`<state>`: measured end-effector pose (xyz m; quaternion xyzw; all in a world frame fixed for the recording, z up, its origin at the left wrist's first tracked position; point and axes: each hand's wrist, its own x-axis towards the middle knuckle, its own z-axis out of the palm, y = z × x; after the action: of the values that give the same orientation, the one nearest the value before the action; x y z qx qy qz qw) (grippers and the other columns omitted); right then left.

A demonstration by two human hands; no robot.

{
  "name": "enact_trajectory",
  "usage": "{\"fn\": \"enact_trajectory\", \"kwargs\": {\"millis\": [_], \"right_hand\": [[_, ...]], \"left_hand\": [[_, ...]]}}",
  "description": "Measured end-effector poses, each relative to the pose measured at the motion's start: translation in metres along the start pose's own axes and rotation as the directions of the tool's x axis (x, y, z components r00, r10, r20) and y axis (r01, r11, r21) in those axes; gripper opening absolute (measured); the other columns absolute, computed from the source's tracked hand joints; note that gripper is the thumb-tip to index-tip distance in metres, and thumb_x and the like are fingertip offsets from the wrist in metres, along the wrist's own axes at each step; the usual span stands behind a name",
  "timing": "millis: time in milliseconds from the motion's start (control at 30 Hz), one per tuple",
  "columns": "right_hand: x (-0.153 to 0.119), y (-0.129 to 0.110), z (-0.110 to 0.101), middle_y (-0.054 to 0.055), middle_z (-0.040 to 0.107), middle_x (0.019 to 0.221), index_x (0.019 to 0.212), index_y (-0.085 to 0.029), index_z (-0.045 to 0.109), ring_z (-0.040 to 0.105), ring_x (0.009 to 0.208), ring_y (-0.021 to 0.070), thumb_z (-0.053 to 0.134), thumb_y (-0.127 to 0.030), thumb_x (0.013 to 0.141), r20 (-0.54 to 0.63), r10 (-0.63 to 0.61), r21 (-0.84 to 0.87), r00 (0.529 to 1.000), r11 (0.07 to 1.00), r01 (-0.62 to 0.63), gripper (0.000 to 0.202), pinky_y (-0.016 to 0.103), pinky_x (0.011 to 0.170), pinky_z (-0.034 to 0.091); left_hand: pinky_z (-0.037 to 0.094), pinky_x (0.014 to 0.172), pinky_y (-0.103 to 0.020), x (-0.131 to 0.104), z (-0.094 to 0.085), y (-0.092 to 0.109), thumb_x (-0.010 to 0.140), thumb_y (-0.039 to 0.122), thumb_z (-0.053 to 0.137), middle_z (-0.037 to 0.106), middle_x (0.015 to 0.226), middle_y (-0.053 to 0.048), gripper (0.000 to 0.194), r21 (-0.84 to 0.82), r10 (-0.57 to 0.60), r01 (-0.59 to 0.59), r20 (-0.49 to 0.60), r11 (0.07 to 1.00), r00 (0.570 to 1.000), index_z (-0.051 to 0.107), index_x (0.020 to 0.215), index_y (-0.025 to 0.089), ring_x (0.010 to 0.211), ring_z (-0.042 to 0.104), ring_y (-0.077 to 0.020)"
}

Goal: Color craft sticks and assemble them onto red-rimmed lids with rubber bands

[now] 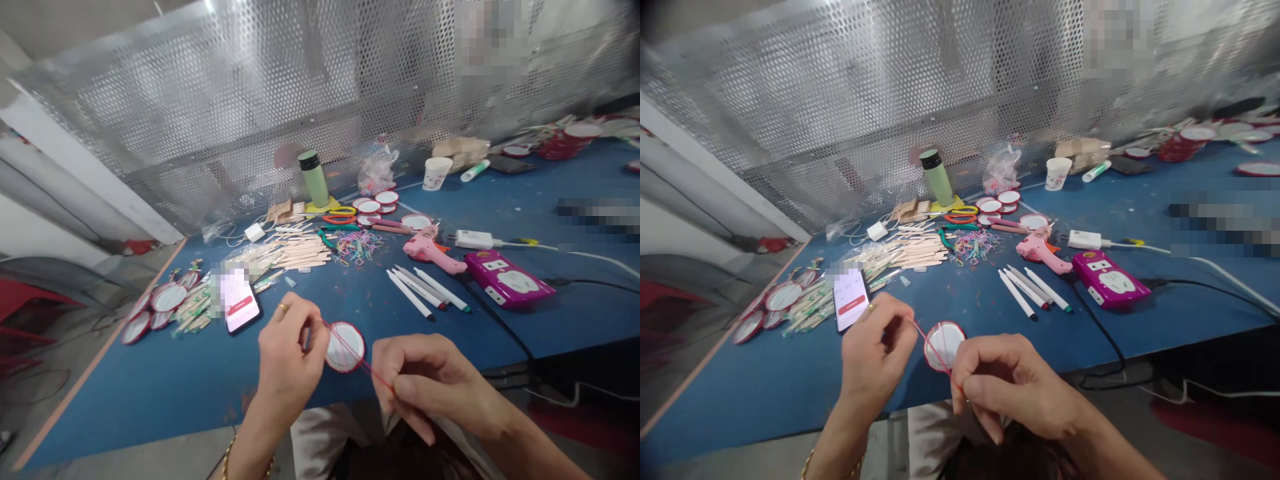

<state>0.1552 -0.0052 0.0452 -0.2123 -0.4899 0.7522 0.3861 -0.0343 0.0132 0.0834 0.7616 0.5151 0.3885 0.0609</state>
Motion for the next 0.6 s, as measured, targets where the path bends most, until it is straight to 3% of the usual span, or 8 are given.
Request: {"fn": "enact_trajectory", "kwargs": {"millis": [67, 167, 233, 300, 400, 467, 500, 600], "right_hand": [[0.0, 0.001, 0.0, 0.003, 0.065, 0.069, 0.079, -0.014, 0.063, 0.043, 0.034, 0.0019, 0.065, -0.05, 0.082, 0.008, 0.165, -0.07, 0.986, 0.984, -0.164, 0.036, 0.014, 0.031, 0.027], [0.0, 0.005, 0.0, 0.0, 0.067, 0.064, 0.095, -0.016, 0.068, 0.037, 0.03, 0.0021, 0.067, -0.05, 0.08, -0.005, 0.269, -0.153, 0.963, 0.952, -0.267, 0.037, 0.013, 0.029, 0.027], [-0.003, 0.007, 0.001, -0.001, 0.066, 0.059, 0.095, -0.017, 0.071, 0.038, 0.032, 0.0033, 0.065, -0.048, 0.082, -0.018, 0.201, -0.25, 0.979, 0.947, -0.199, 0.034, 0.015, 0.032, 0.031], [-0.008, 0.007, 0.002, 0.001, 0.066, 0.057, 0.088, -0.018, 0.075, 0.049, 0.041, 0.007, 0.063, -0.045, 0.086, -0.022, 0.039, -0.37, 0.999, 0.928, -0.044, 0.03, 0.017, 0.041, 0.04], [-0.015, 0.004, 0.002, 0.003, 0.066, 0.057, 0.091, -0.02, 0.078, 0.058, 0.052, 0.0116, 0.064, -0.047, 0.086, 0.004, -0.182, -0.426, 0.983, 0.889, 0.166, 0.031, 0.022, 0.053, 0.046], [-0.018, 0.002, 0.0, 0.002, 0.066, 0.055, 0.099, -0.022, 0.077, 0.057, 0.049, 0.0119, 0.066, -0.049, 0.084, -0.037, -0.229, -0.43, 0.973, 0.883, 0.191, 0.033, 0.023, 0.051, 0.046], [-0.02, 0.001, -0.002, 0.002, 0.066, 0.056, 0.101, -0.023, 0.077, 0.057, 0.049, 0.012, 0.067, -0.049, 0.083, -0.076, -0.234, -0.449, 0.969, 0.876, 0.176, 0.033, 0.023, 0.05, 0.046], [-0.023, 0.001, -0.008, 0.003, 0.069, 0.066, 0.103, -0.025, 0.075, 0.054, 0.05, 0.0117, 0.077, -0.05, 0.072, -0.191, -0.214, -0.521, 0.958, 0.849, 0.086, 0.039, 0.022, 0.047, 0.044]], "left_hand": [[0.033, 0.049, -0.019, -0.003, -0.003, -0.002, 0.082, 0.008, 0.047, 0.049, 0.067, 0.002, 0.016, -0.025, 0.019, -0.019, -0.012, 0.999, 1.0, 0.053, 0.071, 0.018, 0.052, 0.041, -0.0077], [0.035, 0.05, -0.019, -0.012, -0.002, 0.004, 0.082, 0.007, 0.047, 0.051, 0.068, 0.0, 0.017, -0.108, 0.124, -0.111, 0.12, 0.988, 0.985, 0.056, 0.072, 0.017, 0.055, 0.044, -0.0079], [0.036, 0.051, -0.02, -0.016, -0.001, 0.011, 0.081, 0.006, 0.046, 0.051, 0.067, -0.001, 0.019, -0.156, 0.157, -0.129, 0.178, 0.979, 0.971, 0.058, 0.072, 0.017, 0.056, 0.046, -0.0089], [0.038, 0.052, -0.021, -0.018, -0.001, 0.016, 0.082, 0.007, 0.046, 0.053, 0.066, -0.001, 0.021, -0.217, 0.137, -0.086, 0.23, 0.972, 0.963, 0.06, 0.071, 0.017, 0.058, 0.048, -0.0099], [0.045, 0.061, -0.023, -0.015, -0.005, 0.014, 0.088, 0.014, 0.05, 0.06, 0.073, -0.004, 0.02, -0.325, 0.139, -0.004, 0.393, 0.946, 0.909, 0.066, 0.077, 0.019, 0.066, 0.056, -0.0127], [0.05, 0.073, -0.027, -0.014, -0.007, 0.006, 0.09, 0.025, 0.054, 0.066, 0.087, -0.007, 0.016, -0.317, 0.133, 0.015, 0.441, 0.948, 0.887, 0.07, 0.091, 0.021, 0.082, 0.061, -0.0171], [0.051, 0.079, -0.031, -0.014, -0.007, -0.001, 0.089, 0.032, 0.057, 0.066, 0.097, -0.009, 0.02, -0.256, 0.084, 0.029, 0.417, 0.966, 0.905, 0.069, 0.1, 0.021, 0.091, 0.061, -0.0201], [0.047, 0.096, -0.046, -0.022, -0.003, -0.02, 0.077, 0.05, 0.069, 0.059, 0.121, -0.014, 0.058, -0.013, -0.071, 0.08, 0.348, 0.997, 0.935, 0.058, 0.126, 0.02, 0.112, 0.056, -0.0288]]}}
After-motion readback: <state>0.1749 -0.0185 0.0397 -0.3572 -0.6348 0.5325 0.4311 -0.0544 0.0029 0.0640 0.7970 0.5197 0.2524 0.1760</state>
